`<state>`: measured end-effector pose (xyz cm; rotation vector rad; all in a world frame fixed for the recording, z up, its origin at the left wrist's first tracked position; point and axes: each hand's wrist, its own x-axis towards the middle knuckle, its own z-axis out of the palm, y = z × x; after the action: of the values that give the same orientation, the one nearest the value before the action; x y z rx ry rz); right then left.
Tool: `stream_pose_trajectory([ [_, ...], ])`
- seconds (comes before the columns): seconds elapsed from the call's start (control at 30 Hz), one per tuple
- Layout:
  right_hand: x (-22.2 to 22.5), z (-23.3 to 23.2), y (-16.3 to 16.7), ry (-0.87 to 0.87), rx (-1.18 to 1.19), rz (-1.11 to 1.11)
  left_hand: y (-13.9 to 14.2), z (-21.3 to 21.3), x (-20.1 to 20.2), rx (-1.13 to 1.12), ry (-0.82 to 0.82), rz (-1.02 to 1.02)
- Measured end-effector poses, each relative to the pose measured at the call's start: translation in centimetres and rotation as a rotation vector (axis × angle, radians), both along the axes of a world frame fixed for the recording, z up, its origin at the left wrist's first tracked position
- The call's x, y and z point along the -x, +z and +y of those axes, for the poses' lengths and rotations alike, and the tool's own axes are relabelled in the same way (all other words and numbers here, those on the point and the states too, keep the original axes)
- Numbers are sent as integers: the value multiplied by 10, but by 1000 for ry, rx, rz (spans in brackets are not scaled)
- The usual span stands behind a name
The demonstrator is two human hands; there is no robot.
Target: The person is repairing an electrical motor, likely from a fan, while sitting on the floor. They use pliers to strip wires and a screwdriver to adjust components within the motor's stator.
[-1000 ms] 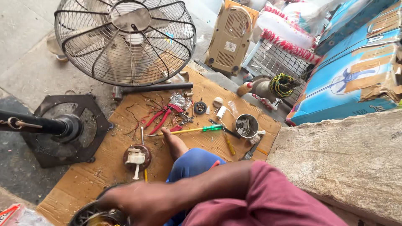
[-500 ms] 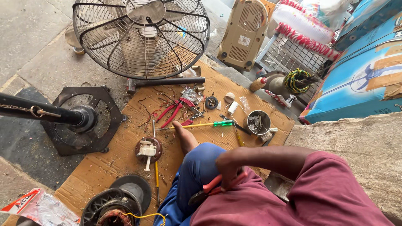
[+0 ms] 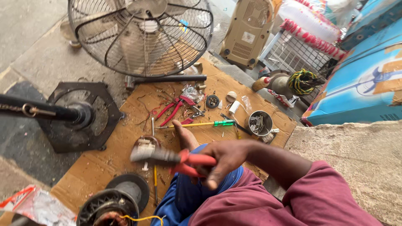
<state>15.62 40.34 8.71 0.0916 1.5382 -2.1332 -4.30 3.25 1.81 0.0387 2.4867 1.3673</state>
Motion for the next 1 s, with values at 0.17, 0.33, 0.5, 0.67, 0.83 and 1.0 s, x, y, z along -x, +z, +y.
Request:
stream_pose_trajectory([
  [0.17, -1, -29, -16, -152, -158, -261, 2, -6, -8, -111, 86, 10],
  [0.33, -3, -52, -26, -209, 49, -181, -5, -20, -2, -221, 157, -27],
  [0.5, -9, -55, -49, -70, -237, -366, 4, -35, -13, -294, 262, -94],
  [0.67, -19, -49, -77, -213, -202, -119, 8, -45, -32, -395, 441, -187],
  [0.83, -27, -54, -94, -247, -453, -326, -22, -28, -22, -859, 304, -134],
  [1.0, -29, -72, -102, -164, -713, -161, -24, -23, -15, -884, 160, 8],
])
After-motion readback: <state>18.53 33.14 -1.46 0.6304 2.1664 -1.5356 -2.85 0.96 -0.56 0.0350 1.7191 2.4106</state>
